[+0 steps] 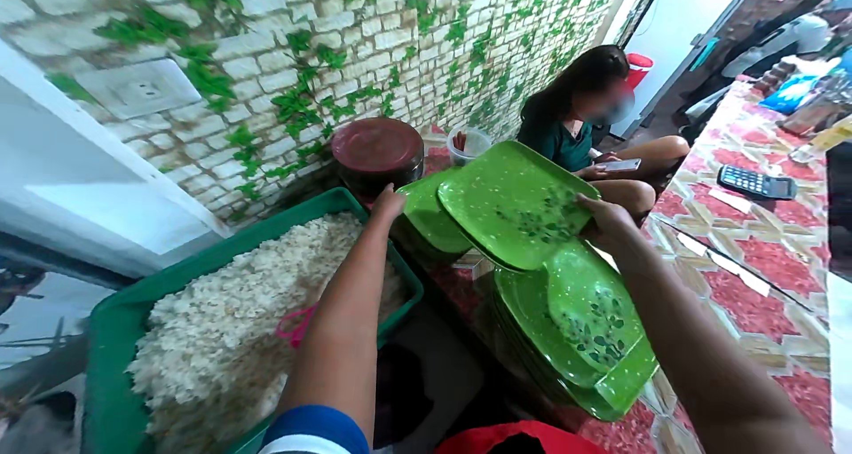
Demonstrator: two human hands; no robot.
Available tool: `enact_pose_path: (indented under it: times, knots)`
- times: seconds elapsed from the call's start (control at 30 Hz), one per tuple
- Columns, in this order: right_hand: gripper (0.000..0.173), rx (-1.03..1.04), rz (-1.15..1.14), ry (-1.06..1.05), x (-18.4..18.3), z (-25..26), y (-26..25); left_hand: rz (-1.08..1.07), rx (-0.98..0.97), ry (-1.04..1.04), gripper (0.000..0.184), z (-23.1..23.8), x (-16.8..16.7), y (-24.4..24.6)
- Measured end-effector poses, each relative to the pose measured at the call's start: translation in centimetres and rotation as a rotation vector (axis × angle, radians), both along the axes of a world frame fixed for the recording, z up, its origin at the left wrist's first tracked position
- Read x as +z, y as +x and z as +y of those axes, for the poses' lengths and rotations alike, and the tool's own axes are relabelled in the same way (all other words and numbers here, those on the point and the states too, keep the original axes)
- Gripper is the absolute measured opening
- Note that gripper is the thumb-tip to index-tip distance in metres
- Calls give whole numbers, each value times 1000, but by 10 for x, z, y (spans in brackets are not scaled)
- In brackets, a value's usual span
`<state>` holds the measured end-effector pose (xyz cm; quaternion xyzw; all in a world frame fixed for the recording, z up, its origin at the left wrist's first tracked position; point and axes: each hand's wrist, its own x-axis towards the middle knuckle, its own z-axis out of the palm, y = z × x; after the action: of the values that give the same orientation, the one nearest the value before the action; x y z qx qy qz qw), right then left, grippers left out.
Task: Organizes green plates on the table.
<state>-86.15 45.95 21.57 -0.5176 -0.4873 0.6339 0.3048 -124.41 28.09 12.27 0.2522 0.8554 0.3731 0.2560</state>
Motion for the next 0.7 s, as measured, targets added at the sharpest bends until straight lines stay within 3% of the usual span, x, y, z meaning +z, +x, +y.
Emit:
enact_pose_path:
  times: [0.23, 0.4, 0.47, 0.7]
  knots:
    - [33, -109, -96, -8, -7, -51, 142, 170, -102, -258, 68, 6, -4, -8]
    - [29, -152, -213, -64, -39, -80, 180, 227, -63, -369, 43, 16, 1, -9]
    - [33, -107, -430, -7, -40, -82, 178, 251, -39, -401, 39, 18, 10, -5]
    - [67, 398, -1371, 159, -4, -58, 151, 261, 7, -413, 35, 22, 16, -3]
